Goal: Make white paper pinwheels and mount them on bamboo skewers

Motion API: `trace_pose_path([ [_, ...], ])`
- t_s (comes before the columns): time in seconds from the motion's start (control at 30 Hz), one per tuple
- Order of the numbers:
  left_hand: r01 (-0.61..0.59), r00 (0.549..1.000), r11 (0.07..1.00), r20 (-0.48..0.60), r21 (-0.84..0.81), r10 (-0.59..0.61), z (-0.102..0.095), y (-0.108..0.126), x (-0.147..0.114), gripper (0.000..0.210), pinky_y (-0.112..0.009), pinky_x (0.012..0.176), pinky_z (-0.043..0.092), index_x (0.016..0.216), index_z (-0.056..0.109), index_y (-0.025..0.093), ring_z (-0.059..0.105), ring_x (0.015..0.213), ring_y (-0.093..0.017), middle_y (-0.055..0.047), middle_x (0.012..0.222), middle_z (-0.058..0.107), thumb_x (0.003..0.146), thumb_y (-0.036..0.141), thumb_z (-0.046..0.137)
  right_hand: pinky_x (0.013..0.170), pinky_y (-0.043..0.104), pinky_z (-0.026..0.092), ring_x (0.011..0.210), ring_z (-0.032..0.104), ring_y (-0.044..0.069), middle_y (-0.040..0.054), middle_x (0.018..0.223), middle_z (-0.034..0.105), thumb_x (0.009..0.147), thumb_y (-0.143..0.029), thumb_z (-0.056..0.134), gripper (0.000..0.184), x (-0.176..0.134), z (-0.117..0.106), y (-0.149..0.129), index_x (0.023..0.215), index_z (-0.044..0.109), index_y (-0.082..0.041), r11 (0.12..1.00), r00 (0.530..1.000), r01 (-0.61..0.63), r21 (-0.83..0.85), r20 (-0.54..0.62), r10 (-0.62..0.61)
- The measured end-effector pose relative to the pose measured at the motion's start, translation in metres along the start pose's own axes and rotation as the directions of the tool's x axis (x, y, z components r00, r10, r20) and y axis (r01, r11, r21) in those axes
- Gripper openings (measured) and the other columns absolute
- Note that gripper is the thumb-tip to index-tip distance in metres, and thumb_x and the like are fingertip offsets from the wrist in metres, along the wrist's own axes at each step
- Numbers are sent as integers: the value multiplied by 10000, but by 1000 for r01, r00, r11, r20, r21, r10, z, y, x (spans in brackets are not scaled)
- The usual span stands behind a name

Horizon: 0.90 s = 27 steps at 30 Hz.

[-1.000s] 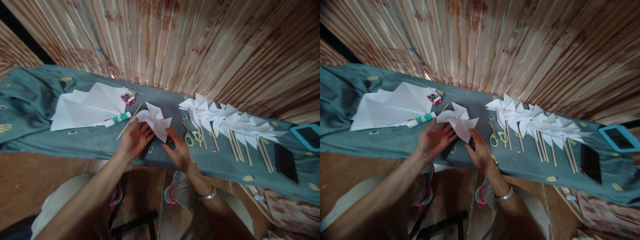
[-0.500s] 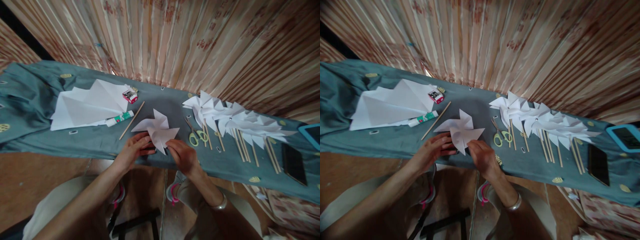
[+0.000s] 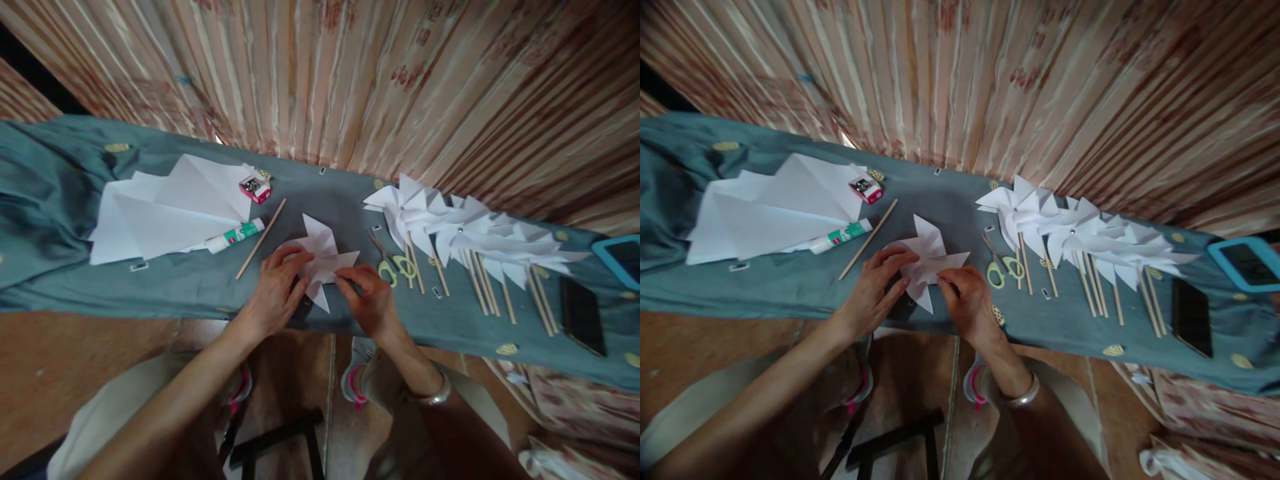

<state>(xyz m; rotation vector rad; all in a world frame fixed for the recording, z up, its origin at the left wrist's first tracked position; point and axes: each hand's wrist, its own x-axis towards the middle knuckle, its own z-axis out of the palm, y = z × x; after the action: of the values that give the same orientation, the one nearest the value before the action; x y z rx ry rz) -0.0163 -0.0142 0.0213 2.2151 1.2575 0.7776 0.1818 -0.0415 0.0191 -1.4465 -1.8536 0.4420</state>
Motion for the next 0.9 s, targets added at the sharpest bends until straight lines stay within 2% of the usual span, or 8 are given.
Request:
trace_pose_path([
  [0.27, 21, 999, 1000, -28, -23, -22, 5, -4, 3, 345, -458, 1057, 385, 1227, 545, 162, 476, 1250, -251, -113, 1234, 615, 941, 303, 412, 790, 368, 535, 809, 683, 216, 40, 849, 743, 833, -227, 609, 154, 14, 16, 2, 958, 698, -231, 991, 992, -128, 24, -2, 128],
  [0.5, 19, 999, 999, -35, -44, -21, 8, -7, 4, 337, -464, 1063, 386, 1226, 541, 156, 470, 1250, -246, -111, 1233, 622, 942, 279, 409, 788, 340, 538, 803, 706, 204, 33, 816, 748, 804, -230, 625, 179, 19, 21, 3, 980, 646, -203, 957, 965, -259, 132, 8, 260],
  [0.9, 2, 999, 999, -50, -44, -4, 10, -6, 4, 366, -450, 1061, 373, 1264, 511, 141, 457, 1259, -249, -114, 1213, 633, 965, 307, 381, 810, 352, 538, 814, 710, 210, 62, 831, 746, 798, -220, 611, 173, 20, 26, 2, 963, 637, -173, 949, 960, -275, 154, -19, 281],
])
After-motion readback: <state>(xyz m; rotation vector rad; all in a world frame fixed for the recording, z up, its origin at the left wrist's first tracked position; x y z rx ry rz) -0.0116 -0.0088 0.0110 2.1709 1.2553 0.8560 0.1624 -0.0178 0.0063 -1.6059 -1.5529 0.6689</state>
